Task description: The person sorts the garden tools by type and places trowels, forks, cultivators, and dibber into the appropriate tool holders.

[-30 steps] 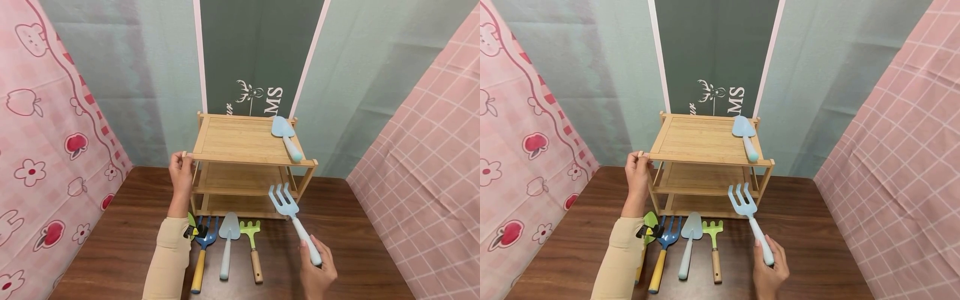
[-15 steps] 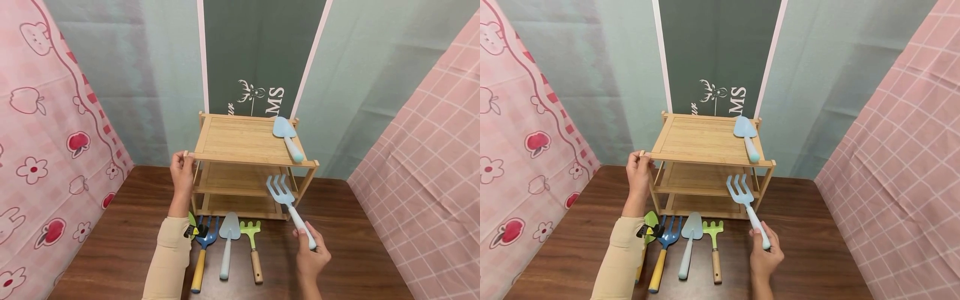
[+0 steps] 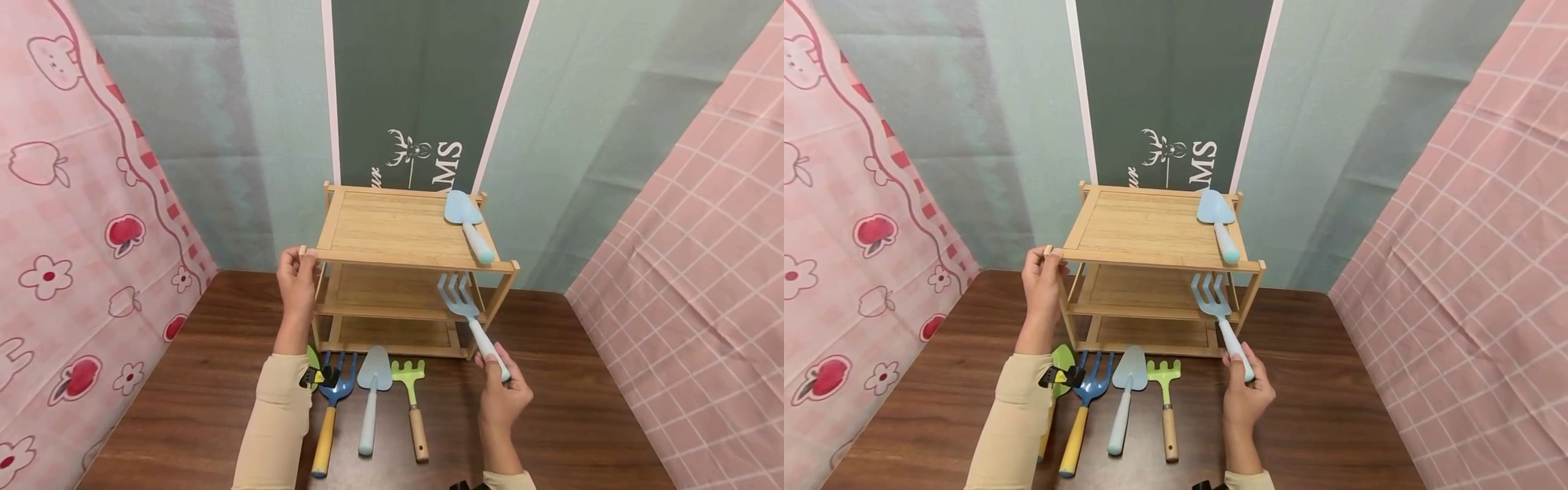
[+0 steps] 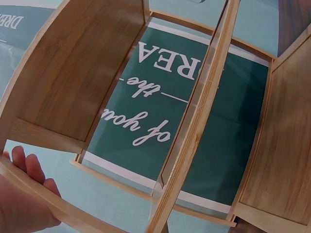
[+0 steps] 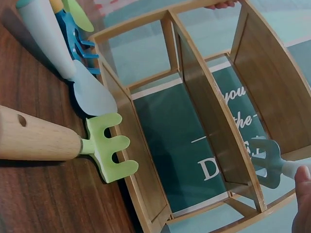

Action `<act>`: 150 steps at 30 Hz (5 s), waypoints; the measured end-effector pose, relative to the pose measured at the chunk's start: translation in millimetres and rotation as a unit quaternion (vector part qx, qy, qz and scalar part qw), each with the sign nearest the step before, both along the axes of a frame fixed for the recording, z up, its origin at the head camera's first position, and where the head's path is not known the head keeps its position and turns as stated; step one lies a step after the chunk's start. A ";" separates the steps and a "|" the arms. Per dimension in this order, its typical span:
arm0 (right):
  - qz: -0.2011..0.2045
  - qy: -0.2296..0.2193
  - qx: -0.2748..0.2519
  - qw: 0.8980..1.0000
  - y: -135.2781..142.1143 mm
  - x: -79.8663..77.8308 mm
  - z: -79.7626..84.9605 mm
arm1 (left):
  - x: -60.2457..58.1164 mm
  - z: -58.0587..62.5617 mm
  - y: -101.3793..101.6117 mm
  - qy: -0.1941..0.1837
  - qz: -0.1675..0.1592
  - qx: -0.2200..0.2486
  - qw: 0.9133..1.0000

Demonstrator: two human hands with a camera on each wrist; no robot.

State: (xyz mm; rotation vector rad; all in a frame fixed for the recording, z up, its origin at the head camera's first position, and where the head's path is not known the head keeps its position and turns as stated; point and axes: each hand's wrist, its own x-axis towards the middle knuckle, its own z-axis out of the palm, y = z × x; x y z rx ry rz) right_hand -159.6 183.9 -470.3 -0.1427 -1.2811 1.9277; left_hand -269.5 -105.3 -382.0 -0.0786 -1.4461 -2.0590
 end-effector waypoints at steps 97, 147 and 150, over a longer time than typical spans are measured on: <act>-0.066 -0.109 0.404 0.906 -5.8 -88.6 21.3 | 0.5 -2.7 -1.9 0.017 -0.007 0.009 1.000; 0.228 -0.326 0.661 0.637 -4.1 -21.5 41.9 | 18.1 18.3 3.5 -0.001 -0.010 0.001 1.000; 0.237 -0.330 0.660 0.632 -4.6 -16.8 42.0 | 17.6 18.0 3.9 -0.001 -0.011 0.000 1.000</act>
